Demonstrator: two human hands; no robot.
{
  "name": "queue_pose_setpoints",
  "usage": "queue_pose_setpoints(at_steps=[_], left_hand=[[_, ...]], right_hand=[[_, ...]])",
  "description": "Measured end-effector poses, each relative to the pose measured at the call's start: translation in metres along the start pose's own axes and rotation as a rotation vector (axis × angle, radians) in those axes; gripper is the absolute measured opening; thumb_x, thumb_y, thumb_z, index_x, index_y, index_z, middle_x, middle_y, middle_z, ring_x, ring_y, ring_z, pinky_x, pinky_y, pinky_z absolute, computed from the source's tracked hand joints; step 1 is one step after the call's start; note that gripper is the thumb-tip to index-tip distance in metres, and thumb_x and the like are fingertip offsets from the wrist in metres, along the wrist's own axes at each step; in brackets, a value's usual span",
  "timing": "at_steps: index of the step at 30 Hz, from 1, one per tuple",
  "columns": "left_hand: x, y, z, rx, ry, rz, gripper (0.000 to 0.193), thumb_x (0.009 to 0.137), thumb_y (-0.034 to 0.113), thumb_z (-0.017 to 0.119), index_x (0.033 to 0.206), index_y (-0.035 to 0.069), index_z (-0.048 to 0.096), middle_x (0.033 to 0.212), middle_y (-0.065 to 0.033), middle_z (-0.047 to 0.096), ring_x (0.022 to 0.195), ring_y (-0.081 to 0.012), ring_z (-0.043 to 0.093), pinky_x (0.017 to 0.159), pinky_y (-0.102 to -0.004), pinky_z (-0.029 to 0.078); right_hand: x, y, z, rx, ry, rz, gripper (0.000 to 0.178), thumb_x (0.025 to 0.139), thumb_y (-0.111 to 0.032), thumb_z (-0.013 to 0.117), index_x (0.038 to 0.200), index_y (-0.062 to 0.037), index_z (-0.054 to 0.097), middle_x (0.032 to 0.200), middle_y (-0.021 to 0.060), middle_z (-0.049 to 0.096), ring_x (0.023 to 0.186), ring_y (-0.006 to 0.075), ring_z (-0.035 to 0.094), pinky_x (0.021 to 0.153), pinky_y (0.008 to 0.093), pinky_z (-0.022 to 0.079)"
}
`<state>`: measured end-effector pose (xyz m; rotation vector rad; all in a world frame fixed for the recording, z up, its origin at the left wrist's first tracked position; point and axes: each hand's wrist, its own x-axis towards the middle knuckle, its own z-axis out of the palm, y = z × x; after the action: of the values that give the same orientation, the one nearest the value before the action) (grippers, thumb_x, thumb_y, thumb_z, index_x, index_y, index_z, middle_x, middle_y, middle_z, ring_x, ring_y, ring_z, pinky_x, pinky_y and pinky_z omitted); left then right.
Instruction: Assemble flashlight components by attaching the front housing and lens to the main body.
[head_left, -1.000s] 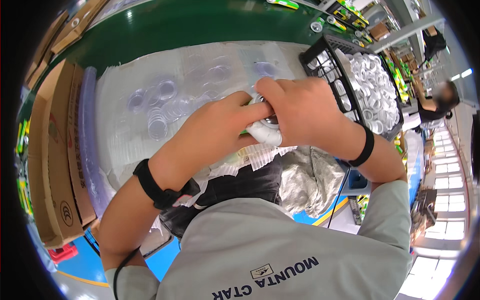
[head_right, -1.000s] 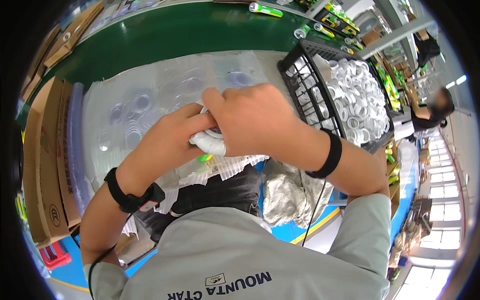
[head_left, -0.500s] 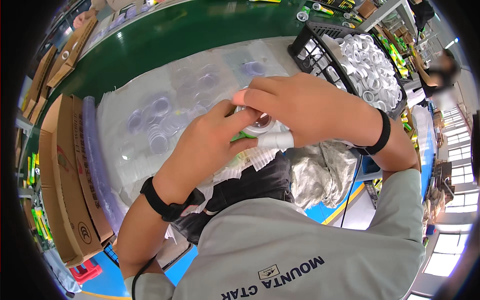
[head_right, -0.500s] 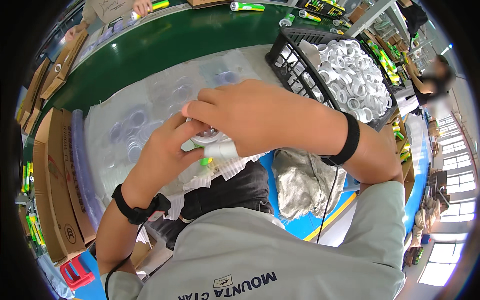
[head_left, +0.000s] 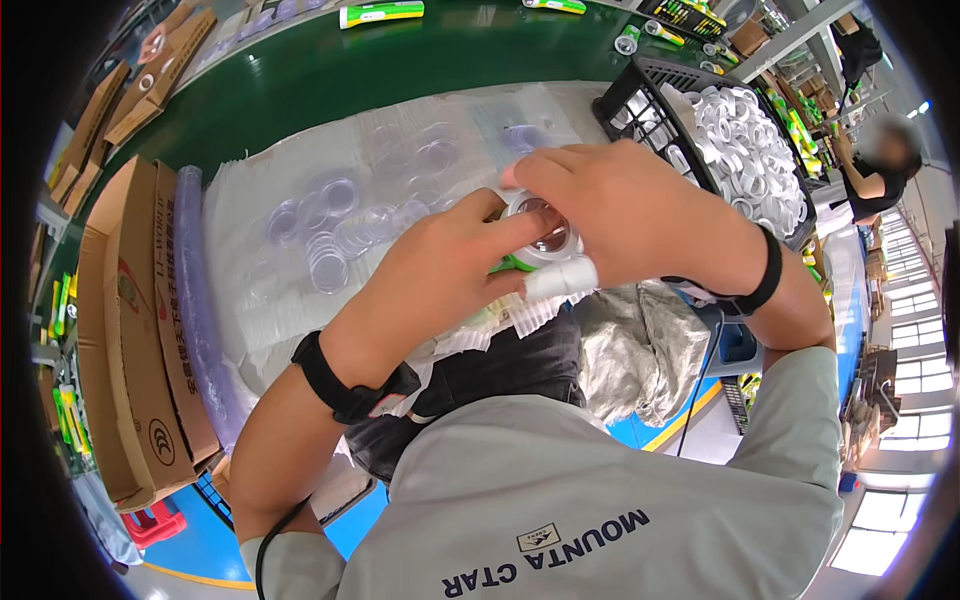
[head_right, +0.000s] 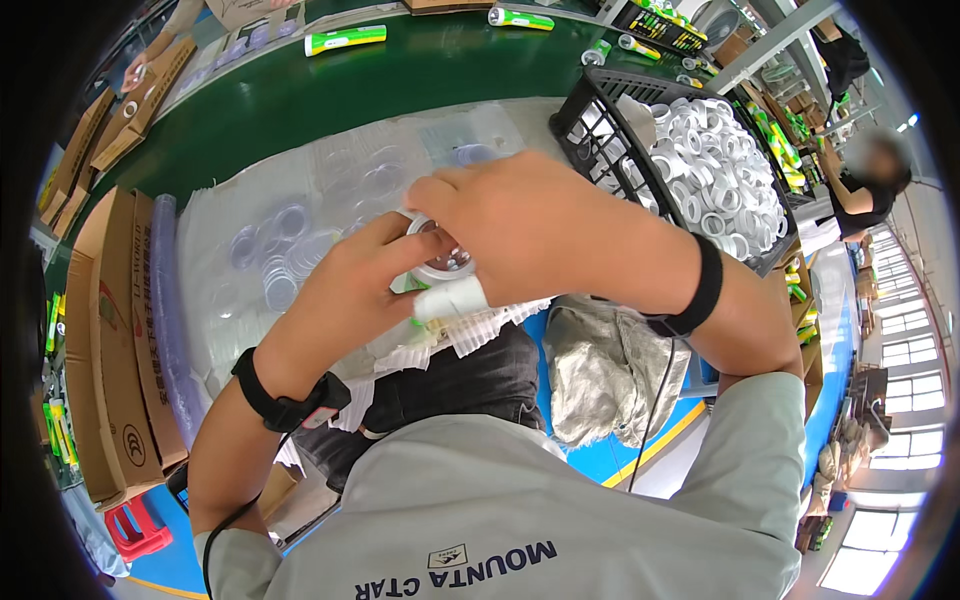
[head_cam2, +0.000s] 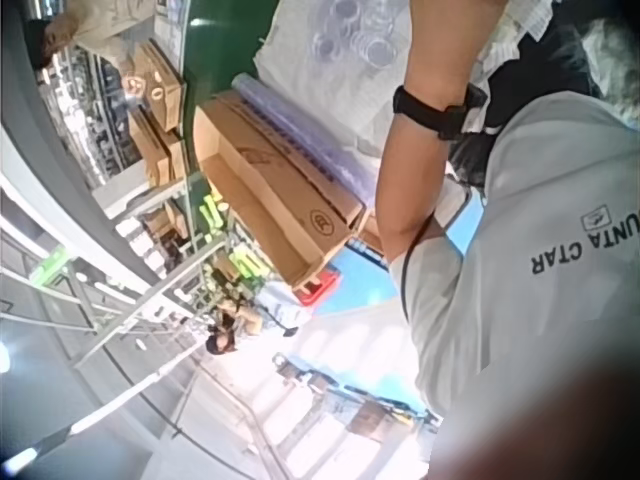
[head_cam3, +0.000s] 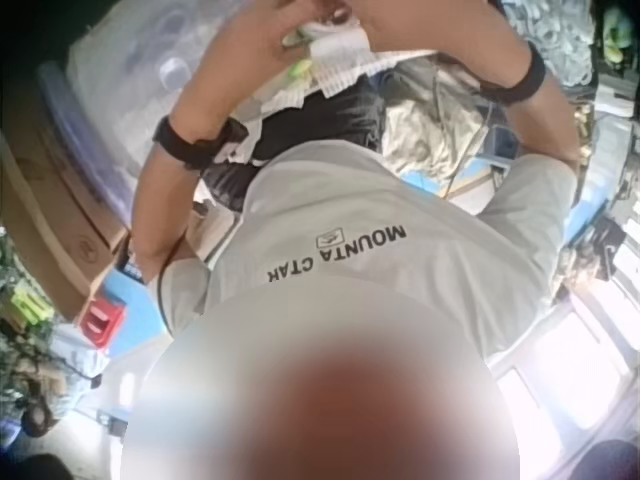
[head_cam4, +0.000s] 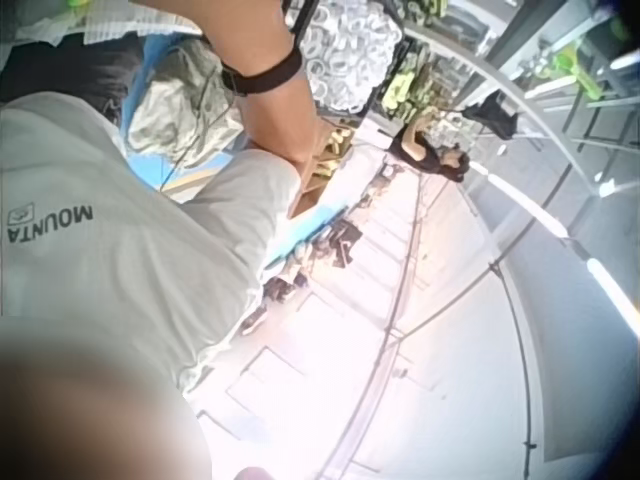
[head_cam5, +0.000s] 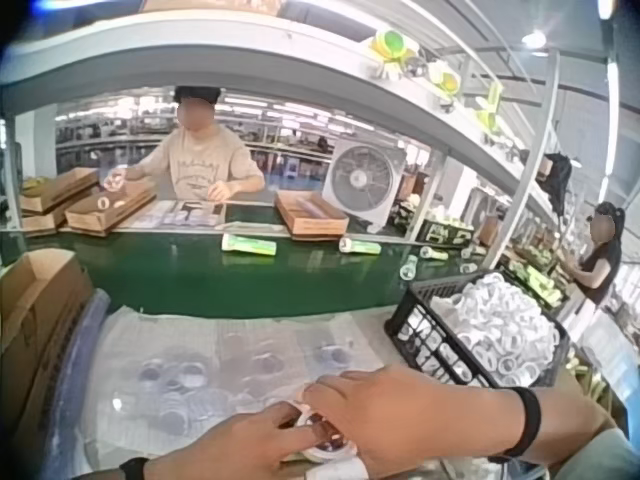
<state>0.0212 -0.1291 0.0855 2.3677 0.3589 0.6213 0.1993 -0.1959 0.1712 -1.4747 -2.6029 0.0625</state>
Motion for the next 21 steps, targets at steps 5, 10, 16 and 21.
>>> queue_pose_setpoints(at_steps=[5, 10, 16, 21], left_hand=[[0.000, 0.002, -0.003, 0.027, 0.001, -0.004, 0.059, 0.066, 0.006, 0.076, 0.121, 0.019, 0.058, 0.088, -0.0062, 0.058, 0.083, -0.0269, 0.059, 0.069, -0.0360, 0.050], [0.001, -0.001, -0.001, -0.049, -0.008, -0.003, 0.054, 0.067, 0.009, 0.076, 0.118, 0.019, 0.060, 0.093, -0.0064, 0.060, 0.085, -0.0268, 0.060, 0.072, -0.0358, 0.051], [-0.001, -0.002, -0.001, -0.100, 0.025, 0.125, 0.049, 0.066, 0.003, 0.074, 0.111, 0.015, 0.060, 0.100, -0.0072, 0.059, 0.087, -0.0270, 0.060, 0.074, -0.0361, 0.051], [0.000, -0.003, 0.001, 0.047, 0.024, -0.005, 0.050, 0.071, 0.015, 0.075, 0.117, 0.021, 0.057, 0.100, -0.0095, 0.057, 0.084, -0.0298, 0.062, 0.071, -0.0381, 0.051]], right_hand=[[0.006, -0.008, -0.021, -0.078, -0.394, 0.218, 0.037, 0.071, -0.014, 0.067, 0.103, 0.0014, 0.054, 0.083, 0.0162, 0.064, 0.073, 0.0319, 0.064, 0.059, 0.0389, 0.048], [-0.003, 0.008, -0.007, 0.029, -0.162, 0.024, 0.040, 0.067, -0.011, 0.068, 0.103, -0.0004, 0.054, 0.071, 0.0119, 0.061, 0.070, 0.0319, 0.062, 0.058, 0.0383, 0.048], [0.005, 0.023, 0.014, -0.188, 0.108, -0.350, 0.044, 0.068, -0.032, 0.075, 0.093, -0.0039, 0.053, 0.068, 0.0063, 0.059, 0.062, 0.0256, 0.061, 0.053, 0.0354, 0.047], [0.001, 0.009, 0.031, -0.141, 0.051, 0.086, 0.047, 0.070, -0.044, 0.074, 0.086, -0.0061, 0.052, 0.065, 0.0063, 0.061, 0.055, 0.0269, 0.061, 0.046, 0.0363, 0.046]])
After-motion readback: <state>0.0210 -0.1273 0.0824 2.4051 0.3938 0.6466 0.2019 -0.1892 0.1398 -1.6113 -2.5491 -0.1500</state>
